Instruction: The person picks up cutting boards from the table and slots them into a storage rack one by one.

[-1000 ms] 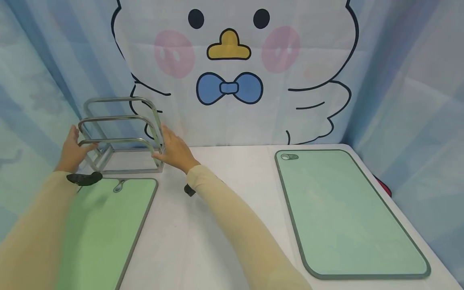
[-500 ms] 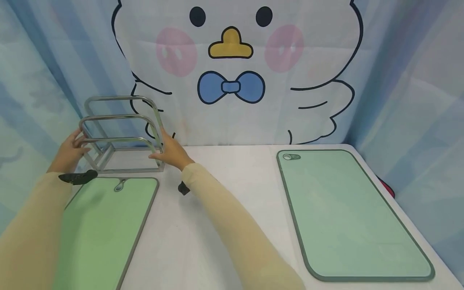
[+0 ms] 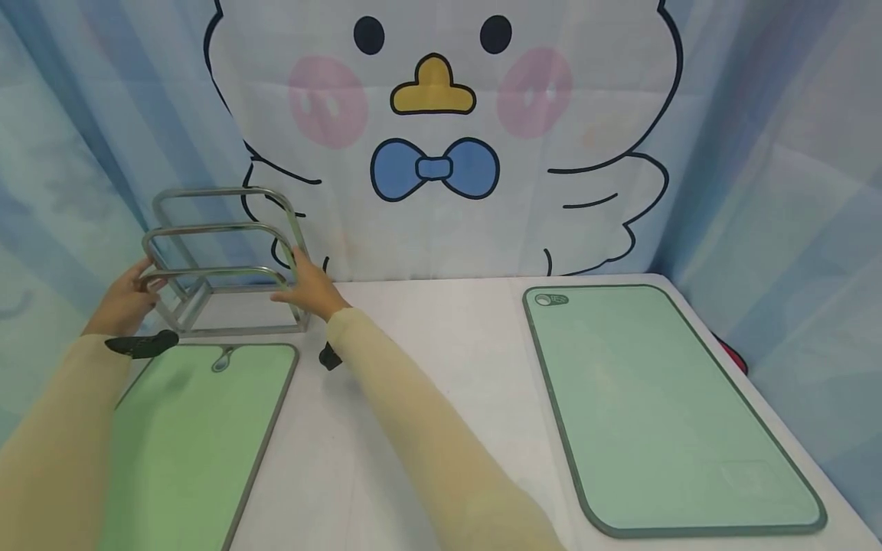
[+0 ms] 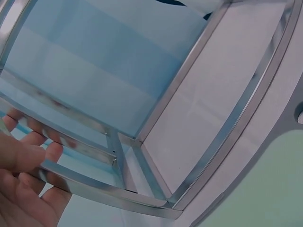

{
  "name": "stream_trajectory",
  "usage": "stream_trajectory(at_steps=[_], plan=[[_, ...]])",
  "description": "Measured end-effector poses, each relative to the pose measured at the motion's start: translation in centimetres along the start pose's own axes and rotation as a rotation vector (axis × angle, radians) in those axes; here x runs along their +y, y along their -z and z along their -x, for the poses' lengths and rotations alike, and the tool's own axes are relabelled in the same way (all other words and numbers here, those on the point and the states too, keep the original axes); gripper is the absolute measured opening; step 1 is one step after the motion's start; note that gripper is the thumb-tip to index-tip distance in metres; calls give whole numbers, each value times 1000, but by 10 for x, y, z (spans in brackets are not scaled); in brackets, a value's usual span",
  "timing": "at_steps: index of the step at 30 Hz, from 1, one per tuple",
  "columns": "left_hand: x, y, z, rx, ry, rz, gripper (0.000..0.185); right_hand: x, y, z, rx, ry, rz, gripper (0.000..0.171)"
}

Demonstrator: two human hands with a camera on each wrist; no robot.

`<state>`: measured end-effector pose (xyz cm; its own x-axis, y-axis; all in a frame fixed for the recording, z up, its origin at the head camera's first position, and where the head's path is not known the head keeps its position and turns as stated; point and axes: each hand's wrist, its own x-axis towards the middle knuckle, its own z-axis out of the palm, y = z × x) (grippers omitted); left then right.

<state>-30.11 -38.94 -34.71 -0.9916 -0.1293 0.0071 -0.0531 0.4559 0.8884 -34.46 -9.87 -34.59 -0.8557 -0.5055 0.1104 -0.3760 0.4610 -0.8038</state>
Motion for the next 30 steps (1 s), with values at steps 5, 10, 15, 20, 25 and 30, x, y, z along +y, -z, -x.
stream_trajectory(at_steps=[5, 10, 15, 20, 25, 30], plan=[[-2, 3, -1, -25, -4, -14, 74, 1, -2, 0, 5, 23, 16, 88], [-3, 2, -2, -25, 0, -8, 79, 0, -1, -1, 10, 27, 60, 83], [-3, 0, -2, -5, 15, -8, 79, 0, 0, -4, 19, 18, 78, 81], [-3, -1, -1, -18, 21, 42, 79, 1, 1, -4, 22, 7, 70, 82], [-2, 1, 0, -71, 7, 61, 74, 3, 3, -4, 34, 18, 56, 81], [-1, 3, 0, -109, -1, 36, 72, 7, 5, -6, 50, 33, 39, 76]])
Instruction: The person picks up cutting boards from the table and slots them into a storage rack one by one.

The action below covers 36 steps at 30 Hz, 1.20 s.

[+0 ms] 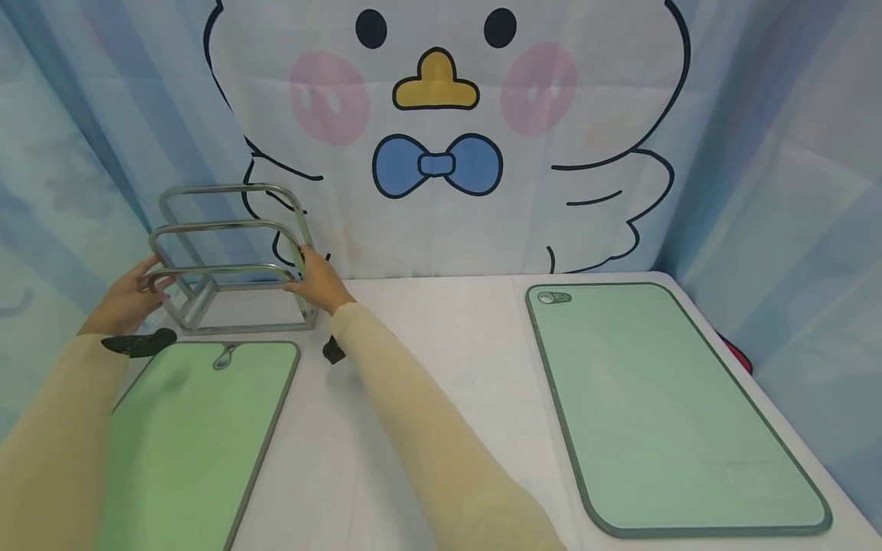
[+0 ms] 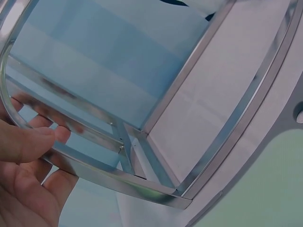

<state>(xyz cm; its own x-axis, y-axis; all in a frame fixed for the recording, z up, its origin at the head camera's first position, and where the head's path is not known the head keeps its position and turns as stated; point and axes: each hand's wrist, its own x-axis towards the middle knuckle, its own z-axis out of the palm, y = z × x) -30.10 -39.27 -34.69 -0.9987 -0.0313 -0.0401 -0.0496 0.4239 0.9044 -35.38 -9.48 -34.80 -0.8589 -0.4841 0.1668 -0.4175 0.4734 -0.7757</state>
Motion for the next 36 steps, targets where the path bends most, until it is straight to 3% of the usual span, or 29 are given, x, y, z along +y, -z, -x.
stream_trajectory(at_steps=[11, 20, 25, 36], plan=[[0, -4, -4, -23, -37, -32, 70, 12, 10, 0, 24, -4, -63, 76], [5, -4, -2, -152, -44, -56, 72, 25, 21, 1, 23, -31, -164, 75], [7, -5, -2, -202, -39, -69, 77, 29, 29, 6, 9, -34, -155, 75], [14, -14, -7, -247, -9, -79, 84, 41, 47, 16, -9, -52, -203, 75]])
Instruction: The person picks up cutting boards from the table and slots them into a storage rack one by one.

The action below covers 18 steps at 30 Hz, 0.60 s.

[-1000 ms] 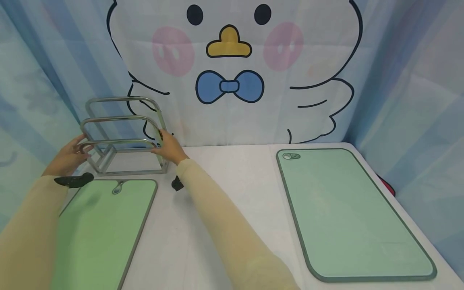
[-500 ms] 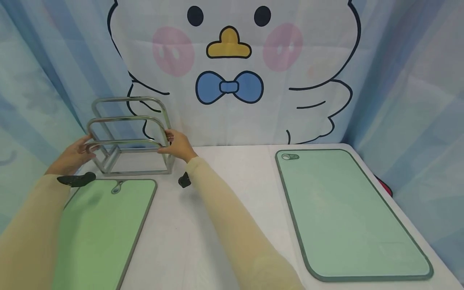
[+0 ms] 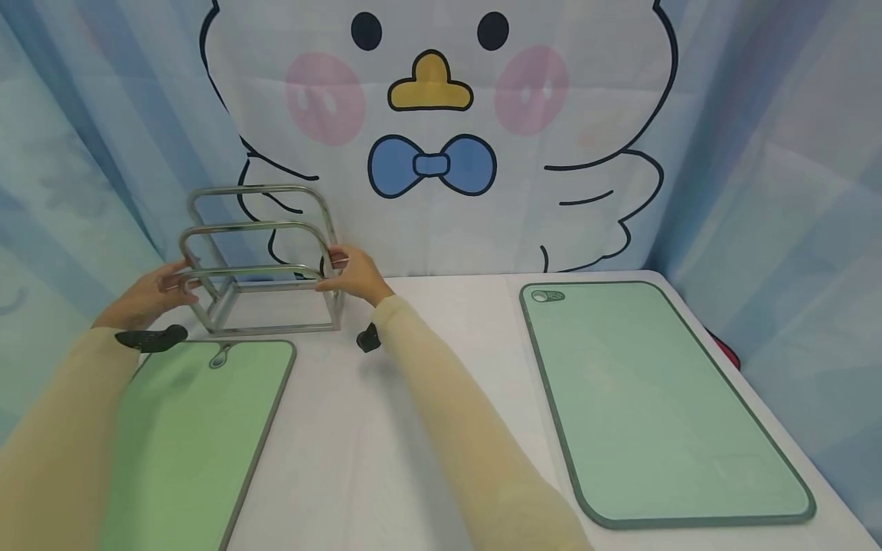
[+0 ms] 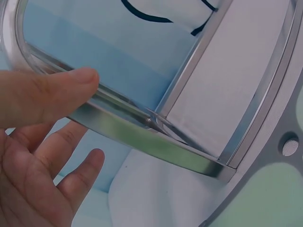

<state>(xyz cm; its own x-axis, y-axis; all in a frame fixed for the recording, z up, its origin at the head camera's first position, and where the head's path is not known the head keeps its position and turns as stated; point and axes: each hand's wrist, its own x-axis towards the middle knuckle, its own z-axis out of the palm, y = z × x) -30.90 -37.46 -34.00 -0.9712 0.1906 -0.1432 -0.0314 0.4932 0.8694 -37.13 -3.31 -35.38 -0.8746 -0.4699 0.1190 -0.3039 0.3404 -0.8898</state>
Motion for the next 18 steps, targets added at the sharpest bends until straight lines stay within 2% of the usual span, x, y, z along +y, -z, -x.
stream_trajectory(at_steps=[6, 18], plan=[[2, -4, -4, -6, 4, -24, 81, 6, 7, 2, 1, 0, 3, 75], [4, -11, -9, -21, -2, -5, 85, 14, 17, 7, 15, 6, 17, 75]])
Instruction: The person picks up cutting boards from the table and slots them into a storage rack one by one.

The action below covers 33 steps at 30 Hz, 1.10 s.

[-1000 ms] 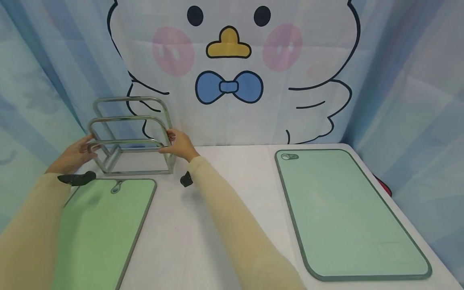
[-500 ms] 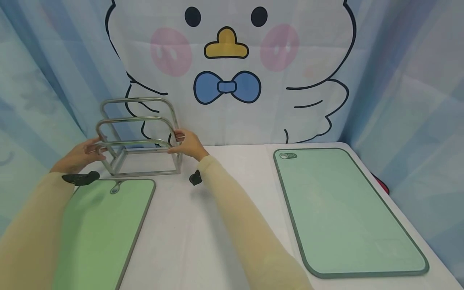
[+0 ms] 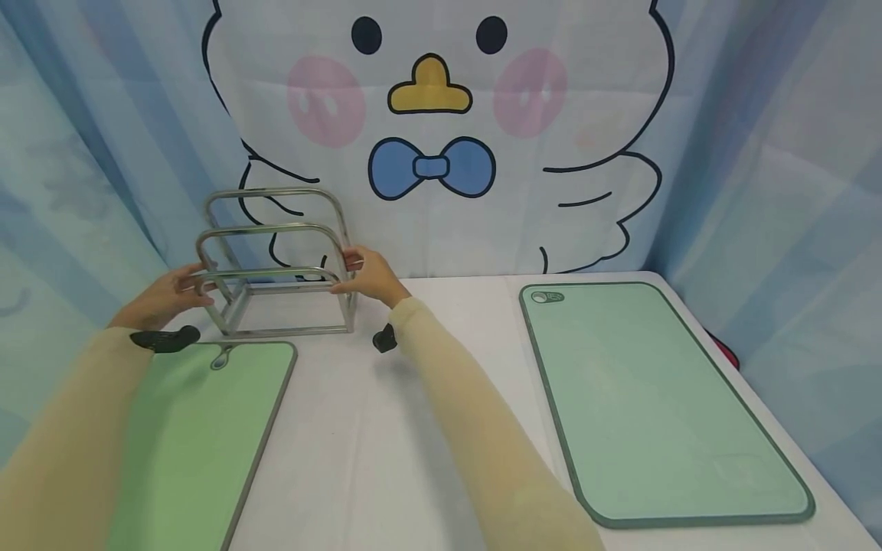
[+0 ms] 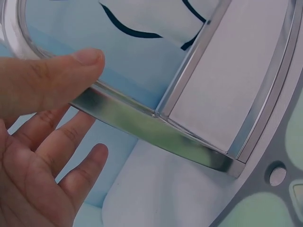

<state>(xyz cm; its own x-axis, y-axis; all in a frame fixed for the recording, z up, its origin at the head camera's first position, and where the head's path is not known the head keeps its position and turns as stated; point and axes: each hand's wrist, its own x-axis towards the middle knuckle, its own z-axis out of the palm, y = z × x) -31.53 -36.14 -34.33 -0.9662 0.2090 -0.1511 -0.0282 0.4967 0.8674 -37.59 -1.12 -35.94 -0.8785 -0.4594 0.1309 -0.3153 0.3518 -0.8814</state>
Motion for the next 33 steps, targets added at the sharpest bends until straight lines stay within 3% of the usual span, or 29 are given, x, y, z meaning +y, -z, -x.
stream_trajectory(at_steps=[14, 26, 33], plan=[[4, -15, -7, -55, -47, 25, 85, 8, 18, 12, -5, 0, -31, 71], [6, -29, -13, -60, -46, 100, 83, 12, 31, 25, -27, -18, -60, 67], [8, -37, -18, -44, -46, 94, 83, 19, 38, 30, -42, 8, -105, 67]])
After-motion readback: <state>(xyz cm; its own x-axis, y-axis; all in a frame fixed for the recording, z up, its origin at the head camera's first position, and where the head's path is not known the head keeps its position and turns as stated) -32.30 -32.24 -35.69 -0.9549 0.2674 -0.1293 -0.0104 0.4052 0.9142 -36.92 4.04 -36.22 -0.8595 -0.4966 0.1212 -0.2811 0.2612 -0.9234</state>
